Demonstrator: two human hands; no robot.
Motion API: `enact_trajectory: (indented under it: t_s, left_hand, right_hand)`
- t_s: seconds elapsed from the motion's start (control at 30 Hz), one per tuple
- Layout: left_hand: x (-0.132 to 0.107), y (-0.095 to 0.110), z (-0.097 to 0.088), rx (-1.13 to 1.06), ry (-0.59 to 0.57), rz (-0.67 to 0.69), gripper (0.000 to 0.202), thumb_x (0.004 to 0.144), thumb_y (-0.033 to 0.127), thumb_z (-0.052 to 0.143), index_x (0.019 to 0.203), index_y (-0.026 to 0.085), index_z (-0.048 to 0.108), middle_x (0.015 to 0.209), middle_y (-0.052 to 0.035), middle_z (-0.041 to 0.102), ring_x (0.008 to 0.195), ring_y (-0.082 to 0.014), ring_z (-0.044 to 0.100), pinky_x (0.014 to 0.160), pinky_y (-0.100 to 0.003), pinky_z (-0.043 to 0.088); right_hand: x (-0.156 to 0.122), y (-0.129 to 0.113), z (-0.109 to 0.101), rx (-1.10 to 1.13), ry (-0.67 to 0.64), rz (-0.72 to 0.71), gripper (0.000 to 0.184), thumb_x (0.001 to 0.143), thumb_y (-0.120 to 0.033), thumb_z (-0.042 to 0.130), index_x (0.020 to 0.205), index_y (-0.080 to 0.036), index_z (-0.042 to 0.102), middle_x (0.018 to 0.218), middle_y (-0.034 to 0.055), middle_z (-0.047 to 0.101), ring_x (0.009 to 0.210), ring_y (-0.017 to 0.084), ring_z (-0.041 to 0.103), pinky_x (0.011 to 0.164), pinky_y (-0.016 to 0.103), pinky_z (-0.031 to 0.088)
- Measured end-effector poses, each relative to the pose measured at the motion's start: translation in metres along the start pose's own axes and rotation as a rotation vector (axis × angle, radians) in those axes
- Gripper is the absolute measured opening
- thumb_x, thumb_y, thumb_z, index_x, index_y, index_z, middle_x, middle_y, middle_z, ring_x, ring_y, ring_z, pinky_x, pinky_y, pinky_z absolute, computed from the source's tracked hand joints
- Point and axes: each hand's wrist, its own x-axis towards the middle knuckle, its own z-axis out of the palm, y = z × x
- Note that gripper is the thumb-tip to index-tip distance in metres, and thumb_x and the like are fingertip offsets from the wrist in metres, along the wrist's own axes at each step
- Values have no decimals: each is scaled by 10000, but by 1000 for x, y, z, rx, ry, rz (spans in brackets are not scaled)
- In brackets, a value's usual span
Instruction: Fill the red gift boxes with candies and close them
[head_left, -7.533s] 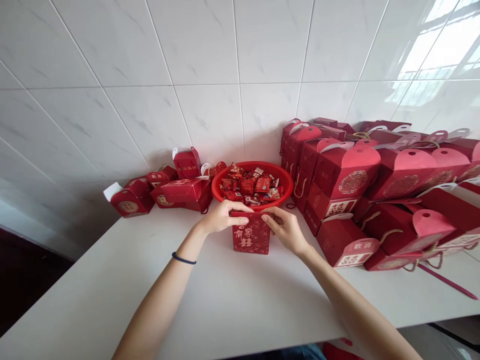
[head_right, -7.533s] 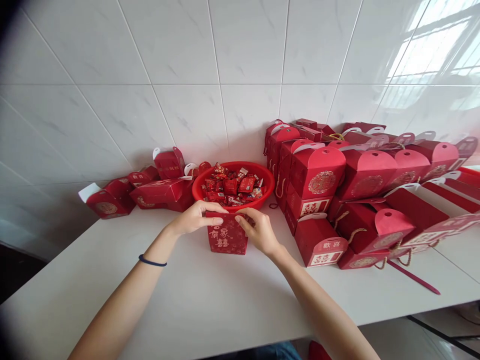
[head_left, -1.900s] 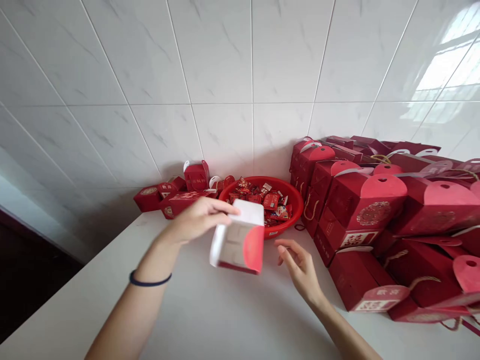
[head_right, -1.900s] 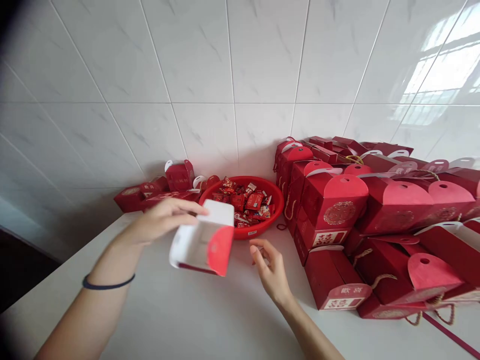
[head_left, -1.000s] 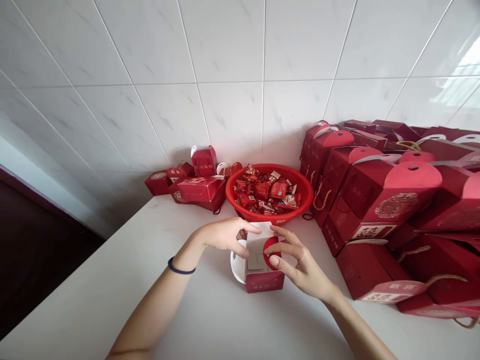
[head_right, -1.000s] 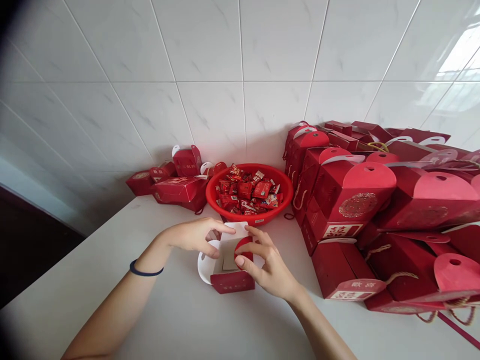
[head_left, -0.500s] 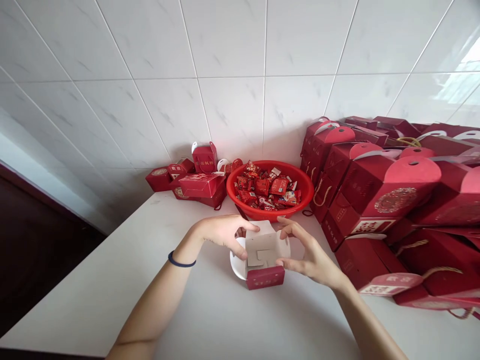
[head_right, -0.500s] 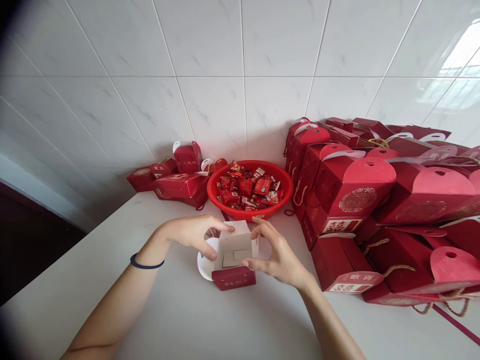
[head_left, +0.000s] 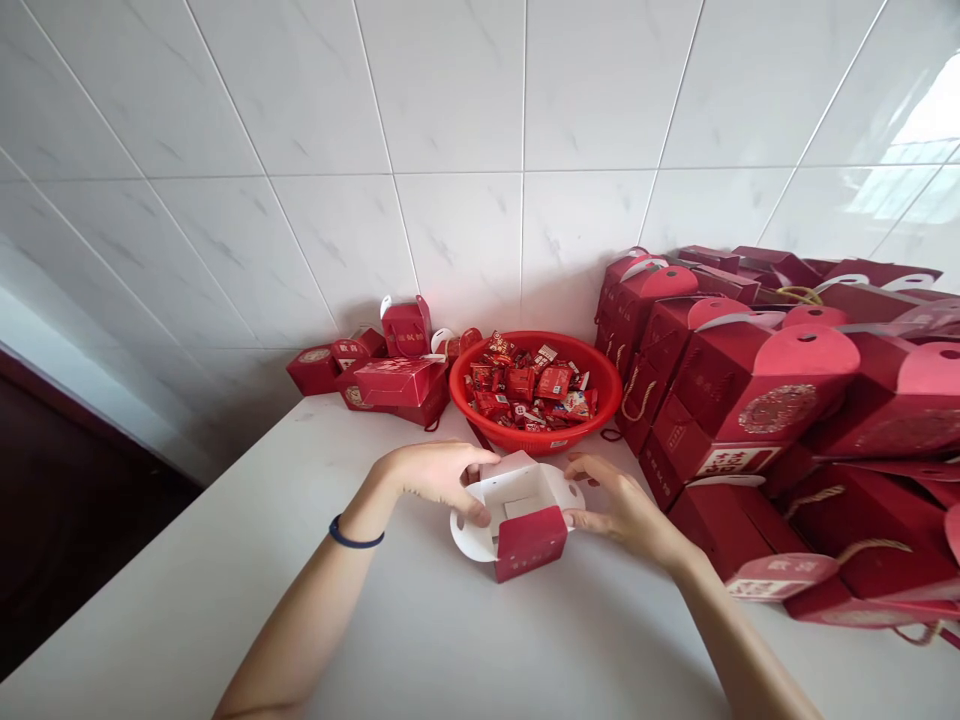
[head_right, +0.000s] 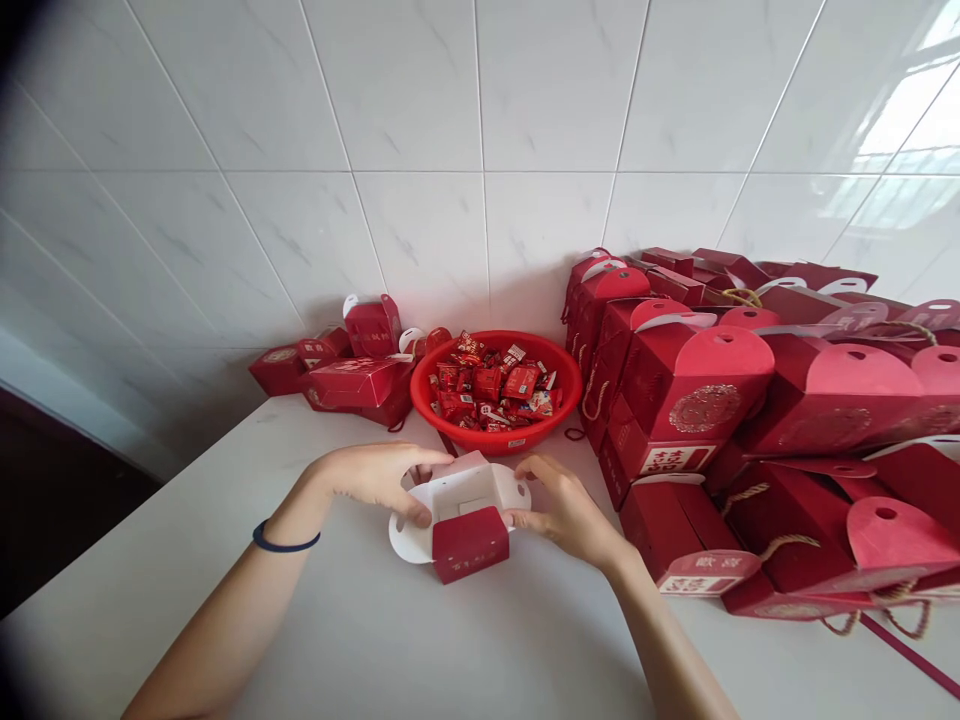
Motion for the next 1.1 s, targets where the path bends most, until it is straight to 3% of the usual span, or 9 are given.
enact_trajectory:
  t_s: [0.13, 0.27, 0.37, 0.5, 0.7, 0.83, 0.97, 1.1]
  left_hand:
    - [-9, -1, -6, -25, 128, 30, 481, 786, 498, 702, 1172, 213, 668, 951, -25, 708, 831, -183, 652, 676, -226, 443]
    - [-4, 0, -20, -35, 382, 139, 422, 892, 452, 592, 1221, 202, 675, 998, -42, 750, 882, -194, 689, 772, -262, 501]
    - [20, -1, -36, 28, 549, 123, 355, 899, 354, 576, 1179, 178, 704, 1116, -62, 749, 983, -214, 692, 860, -281, 516]
    - [65, -16, -55, 83, 610, -61, 332, 853, 124, 544, 1126, 146, 731, 1177, -89, 740, 1066, -223, 683, 936, -274, 507]
    - [118, -38, -62, 82, 648, -221, 210, 846, 197, 692, 1048, 152, 726, 1196, -140, 706, 1134, -282, 648, 1010, -389, 485]
    - [138, -45, -58, -20, 652, -269, 173, 878, 254, 713, 1010, 143, 698, 1120, -98, 706, 1072, -237, 662, 974, -450, 517]
    - [139, -49, -58, -200, 741, -161, 129, 797, 174, 752, 920, 136, 739, 1004, -101, 750, 985, -257, 695, 922, -368, 529]
    - [134, -51, -57, -409, 794, 35, 290, 830, 244, 715, 1106, 156, 722, 1091, -92, 749, 990, -220, 693, 883, -310, 538]
  right_hand:
    - [9, -15, -8, -44, 200, -102, 281, 900, -474, 638, 940, -197, 660, 1020, 82, 687, 923, 202, 638, 808, 292, 497]
    - [41, -36, -20, 8, 363, -111, 189, 890, -366, 606, 915, -192, 674, 901, 53, 701, 821, 174, 645, 766, 279, 494]
    - [82, -35, -24, 148, 395, -11, 165, 803, -344, 656, 846, -188, 690, 878, 38, 713, 804, 175, 648, 772, 282, 491]
    - [131, -10, -18, 278, 482, 191, 74, 707, -254, 654, 718, -181, 665, 764, 22, 694, 762, 174, 637, 760, 287, 496]
    - [151, 12, -15, 452, 395, 342, 68, 696, -242, 657, 716, -179, 640, 652, 11, 660, 627, 157, 641, 565, 238, 496]
    - [150, 13, -16, 507, 346, 382, 64, 679, -211, 679, 717, -178, 638, 651, 5, 656, 597, 134, 630, 505, 196, 460]
    - [152, 13, -14, 546, 328, 369, 90, 666, -224, 698, 717, -174, 642, 643, 4, 653, 599, 137, 634, 502, 192, 457]
    - [155, 17, -14, 600, 323, 359, 123, 660, -224, 716, 753, -169, 656, 679, 8, 674, 614, 137, 649, 508, 191, 468]
